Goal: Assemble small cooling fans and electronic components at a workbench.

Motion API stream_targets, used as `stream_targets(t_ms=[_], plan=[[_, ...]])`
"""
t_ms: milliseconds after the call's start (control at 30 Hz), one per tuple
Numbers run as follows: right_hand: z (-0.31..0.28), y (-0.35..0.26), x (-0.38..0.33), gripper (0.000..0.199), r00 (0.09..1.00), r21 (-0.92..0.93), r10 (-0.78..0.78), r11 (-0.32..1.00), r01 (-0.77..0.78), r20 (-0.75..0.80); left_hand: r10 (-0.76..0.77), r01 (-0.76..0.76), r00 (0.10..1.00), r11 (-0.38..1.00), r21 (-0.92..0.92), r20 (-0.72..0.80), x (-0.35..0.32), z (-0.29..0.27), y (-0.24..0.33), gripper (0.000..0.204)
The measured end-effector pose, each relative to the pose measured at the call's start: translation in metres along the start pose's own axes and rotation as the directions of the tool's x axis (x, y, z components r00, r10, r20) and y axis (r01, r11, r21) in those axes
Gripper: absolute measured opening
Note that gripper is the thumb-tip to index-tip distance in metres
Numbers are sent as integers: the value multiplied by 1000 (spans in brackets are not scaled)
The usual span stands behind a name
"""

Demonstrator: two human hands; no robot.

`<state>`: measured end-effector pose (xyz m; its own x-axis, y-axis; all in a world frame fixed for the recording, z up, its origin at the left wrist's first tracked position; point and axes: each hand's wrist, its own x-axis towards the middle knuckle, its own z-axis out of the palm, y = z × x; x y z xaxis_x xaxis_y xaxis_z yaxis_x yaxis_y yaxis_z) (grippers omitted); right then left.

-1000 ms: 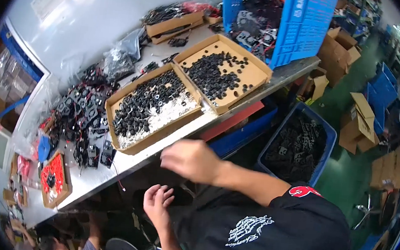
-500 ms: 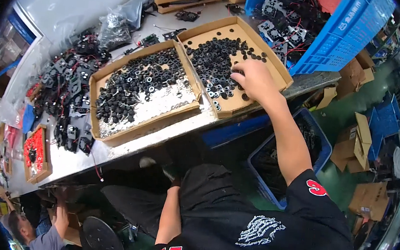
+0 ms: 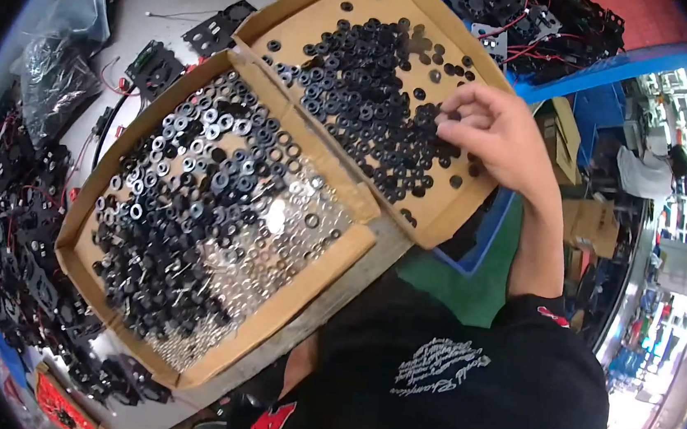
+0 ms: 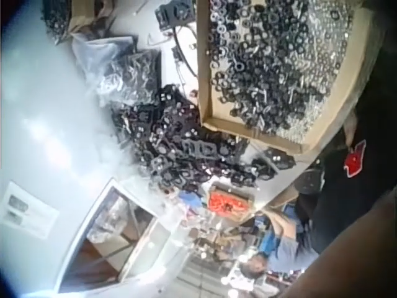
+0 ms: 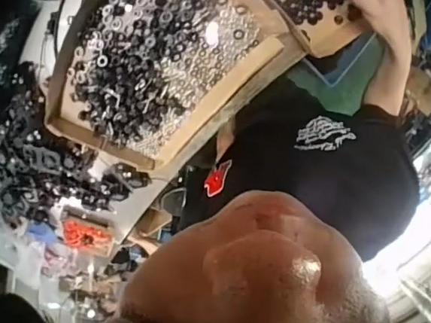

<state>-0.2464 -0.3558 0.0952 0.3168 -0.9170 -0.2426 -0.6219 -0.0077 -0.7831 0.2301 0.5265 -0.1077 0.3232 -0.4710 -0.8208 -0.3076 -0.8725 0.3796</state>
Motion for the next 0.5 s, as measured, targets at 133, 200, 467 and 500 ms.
stream_targets(t_ms=[133, 200, 467, 500], plan=[[16, -9, -10, 20, 995, -148, -27, 989, 12, -99, -113, 110, 992, 993, -52, -63, 43, -48, -17, 38], [4, 10, -5, 17, 955, -413, -261, 892, 184, -140, -134, 126, 983, 990, -68, -128, 68, -55, -13, 39], [14, 28, -13, 30, 905, -289, -368, 909, 301, -215, -329, 266, 877, 940, -216, -352, -37, -95, -23, 42], [10, 29, -15, 30, 918, -272, -324, 927, 259, -228, -121, 169, 868, 984, 57, -482, -43, -92, -23, 32]])
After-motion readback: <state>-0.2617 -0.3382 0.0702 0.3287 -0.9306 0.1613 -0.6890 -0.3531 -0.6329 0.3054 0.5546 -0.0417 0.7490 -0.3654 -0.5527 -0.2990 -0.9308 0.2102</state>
